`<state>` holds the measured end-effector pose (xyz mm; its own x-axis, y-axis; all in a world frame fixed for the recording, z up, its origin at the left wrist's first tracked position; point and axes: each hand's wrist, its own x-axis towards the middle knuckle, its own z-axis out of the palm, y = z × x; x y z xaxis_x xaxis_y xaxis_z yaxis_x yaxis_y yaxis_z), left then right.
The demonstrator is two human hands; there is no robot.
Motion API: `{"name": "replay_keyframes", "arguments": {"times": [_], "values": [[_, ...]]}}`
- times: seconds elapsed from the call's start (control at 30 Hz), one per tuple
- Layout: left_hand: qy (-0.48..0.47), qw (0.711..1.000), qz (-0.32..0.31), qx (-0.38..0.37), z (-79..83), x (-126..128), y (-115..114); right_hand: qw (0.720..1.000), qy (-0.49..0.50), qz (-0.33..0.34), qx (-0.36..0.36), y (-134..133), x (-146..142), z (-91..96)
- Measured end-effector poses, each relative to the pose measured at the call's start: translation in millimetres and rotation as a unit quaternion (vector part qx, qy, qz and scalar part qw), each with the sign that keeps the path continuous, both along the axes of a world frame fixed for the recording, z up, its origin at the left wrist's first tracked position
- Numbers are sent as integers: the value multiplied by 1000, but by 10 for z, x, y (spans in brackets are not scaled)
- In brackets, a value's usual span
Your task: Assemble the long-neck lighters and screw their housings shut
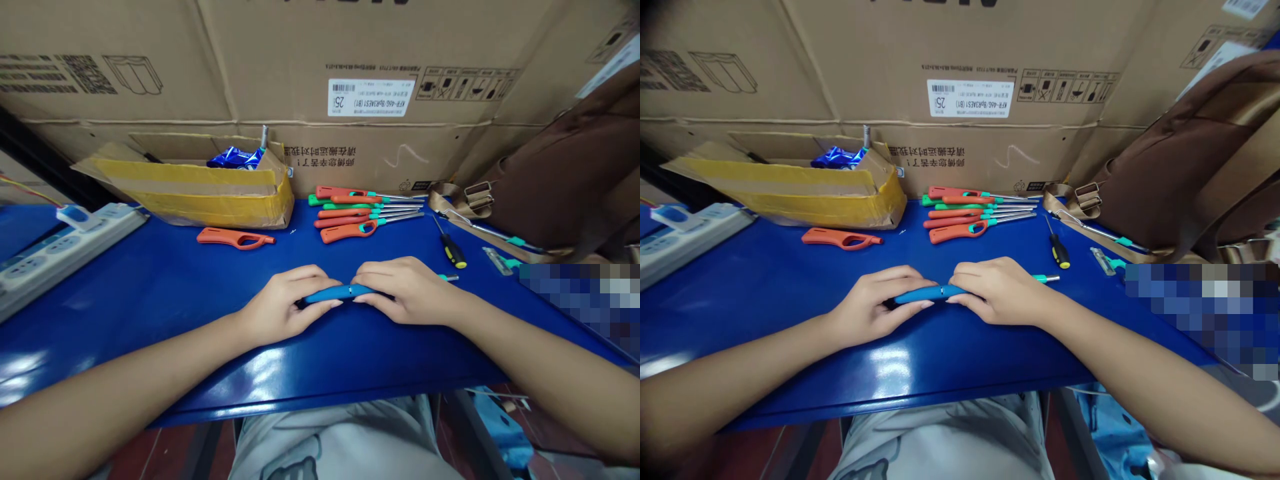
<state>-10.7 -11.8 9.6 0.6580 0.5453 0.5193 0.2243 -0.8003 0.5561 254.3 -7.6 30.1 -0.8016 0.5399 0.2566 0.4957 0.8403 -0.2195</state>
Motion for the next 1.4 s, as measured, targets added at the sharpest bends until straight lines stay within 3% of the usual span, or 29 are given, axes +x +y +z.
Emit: {"name": "replay_keyframes", "arguments": {"times": [0.3,0.57,0.97,1.13,1.27,1.4], "values": [[-17,1000,11,17,-3,4,2,1000,-4,-12,2,9,-23,7],[-67,995,74,-27,35,11,93,997,-36,-64,13,173,187,143],[-61,993,94,-45,34,15,102,996,-57,-74,14,188,219,152],[-102,976,158,-107,19,32,154,992,-53,-109,37,202,242,168],[-137,967,149,-153,33,13,168,989,-42,-130,63,219,279,156],[-134,961,147,-193,56,4,152,991,-30,-123,43,213,266,126]]}}
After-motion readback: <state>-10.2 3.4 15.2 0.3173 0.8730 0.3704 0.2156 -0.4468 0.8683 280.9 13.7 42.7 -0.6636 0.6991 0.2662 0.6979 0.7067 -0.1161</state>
